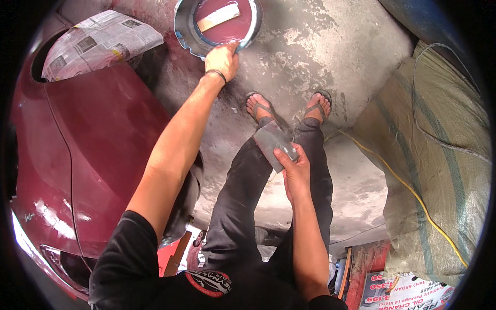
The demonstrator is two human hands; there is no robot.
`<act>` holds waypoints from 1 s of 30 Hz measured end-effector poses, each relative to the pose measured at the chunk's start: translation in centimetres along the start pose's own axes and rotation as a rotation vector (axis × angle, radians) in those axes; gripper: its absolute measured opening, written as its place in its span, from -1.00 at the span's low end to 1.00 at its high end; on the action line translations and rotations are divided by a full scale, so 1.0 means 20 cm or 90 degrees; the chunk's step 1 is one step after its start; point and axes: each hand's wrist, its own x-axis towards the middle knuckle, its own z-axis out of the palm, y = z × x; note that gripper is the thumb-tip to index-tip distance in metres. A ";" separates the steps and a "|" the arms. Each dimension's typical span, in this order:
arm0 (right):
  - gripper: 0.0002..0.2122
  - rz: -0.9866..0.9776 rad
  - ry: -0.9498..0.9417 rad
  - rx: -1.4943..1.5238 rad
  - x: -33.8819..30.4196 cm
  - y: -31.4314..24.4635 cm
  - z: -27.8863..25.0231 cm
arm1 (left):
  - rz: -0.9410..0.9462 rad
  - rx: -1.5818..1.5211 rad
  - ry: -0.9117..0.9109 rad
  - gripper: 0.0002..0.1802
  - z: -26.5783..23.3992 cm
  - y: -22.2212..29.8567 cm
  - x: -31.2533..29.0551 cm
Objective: The person is polishing a maroon car bumper. They use a yellow sponge to apply a liquid from a bucket to the bumper's surface, then switch to a sanding block to rub the surface. Finally, they use a grey cloth to wipe the bumper clean.
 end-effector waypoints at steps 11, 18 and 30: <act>-0.70 -0.023 0.041 -0.011 0.06 -0.13 0.01 | 0.050 -0.238 -0.048 -0.52 0.31 0.20 -0.38; -0.65 -0.024 0.038 -0.038 0.07 -0.18 0.04 | -0.123 -0.197 -0.044 -0.25 0.74 0.11 0.00; -0.64 -0.057 0.044 -0.117 0.11 -0.13 0.03 | -0.181 -0.088 -0.266 -0.35 0.56 0.13 0.23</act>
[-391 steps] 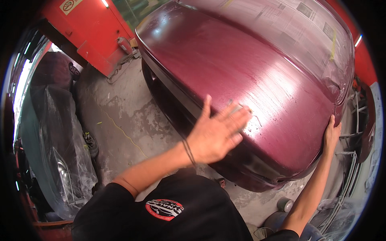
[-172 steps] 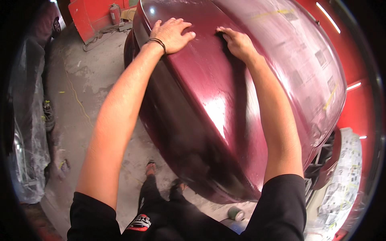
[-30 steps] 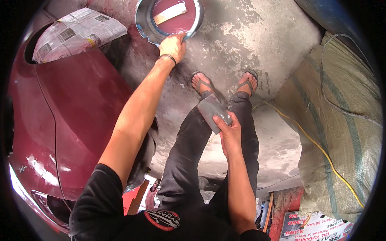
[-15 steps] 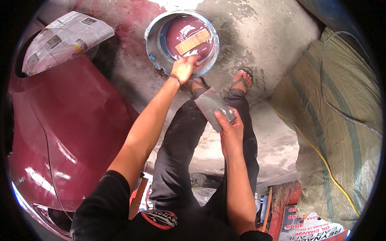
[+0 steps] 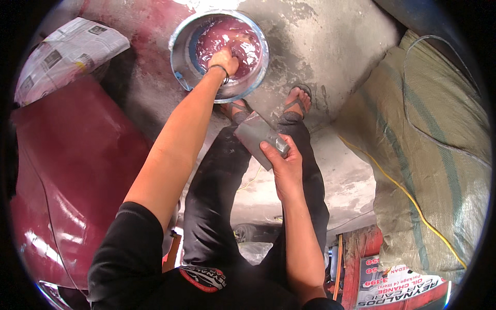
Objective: The person is polishing a maroon car bumper. They use a yellow sponge to apply a liquid from a bucket to the bumper's surface, then switch to a sanding block to rub the surface. Finally, they use a grey cloth to wipe the bumper clean.
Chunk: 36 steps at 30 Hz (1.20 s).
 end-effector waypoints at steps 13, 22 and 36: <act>-0.70 0.024 -0.052 0.016 -0.21 0.15 0.01 | -0.153 -1.145 -0.132 -0.70 -0.30 -0.23 -0.86; -0.55 -0.105 0.005 -0.050 -0.32 -0.11 0.03 | 0.070 -1.062 -0.170 -0.77 -0.51 -0.19 -1.26; -0.62 -0.088 -0.190 0.017 -0.19 -0.57 0.63 | 0.390 -0.288 0.477 -0.47 -0.58 0.14 -1.97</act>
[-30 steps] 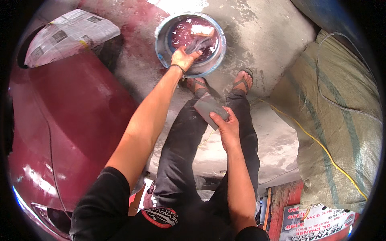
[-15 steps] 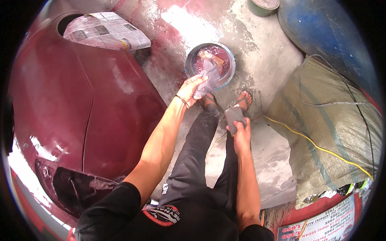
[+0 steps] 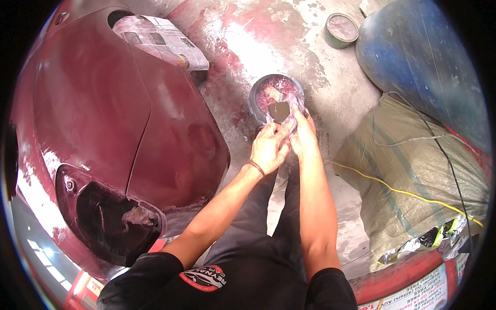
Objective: The person is polishing a maroon car bumper. They use a yellow sponge to apply a liquid from a bucket to the bumper's surface, then switch to a sanding block to rub the surface. Finally, they use a grey cloth to wipe the bumper clean.
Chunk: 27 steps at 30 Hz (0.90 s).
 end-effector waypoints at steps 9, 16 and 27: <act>-0.57 0.011 -0.086 0.247 -0.18 -0.06 0.08 | -0.440 -0.580 0.149 -0.55 -0.09 -0.04 0.07; -0.58 0.014 -0.113 0.289 -0.27 -0.08 0.18 | -0.380 -0.432 0.252 -0.73 -0.14 -0.14 0.24; -0.51 -0.082 -0.070 0.341 -0.48 -0.18 0.08 | -0.622 -0.614 0.288 -0.52 0.02 -0.56 0.18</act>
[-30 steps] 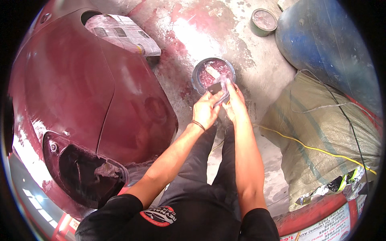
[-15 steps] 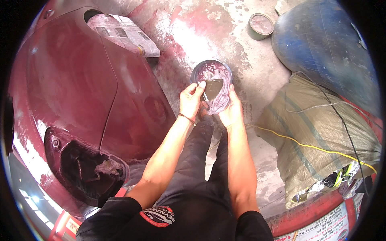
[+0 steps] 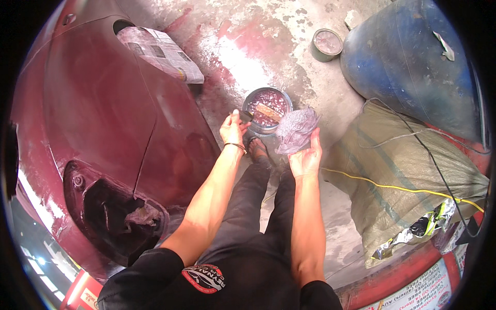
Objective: The person is polishing a maroon car bumper. They use a yellow sponge to apply a liquid from a bucket to the bumper's surface, then switch to a sanding block to rub the surface. Finally, they use a grey cloth to wipe the bumper clean.
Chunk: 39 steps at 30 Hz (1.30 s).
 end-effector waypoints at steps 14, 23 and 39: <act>-0.44 -0.099 -0.008 -0.541 -0.57 -0.08 0.44 | -0.275 -0.558 -0.519 -0.24 0.23 0.41 -0.76; -0.59 -0.108 -0.277 -0.865 -0.84 -0.47 0.85 | -0.206 -0.620 -0.608 -0.49 0.43 0.42 -1.20; -0.59 0.298 -0.701 -0.181 -0.67 -0.04 1.18 | 0.366 -0.049 -0.404 -0.70 -0.26 1.65 -1.98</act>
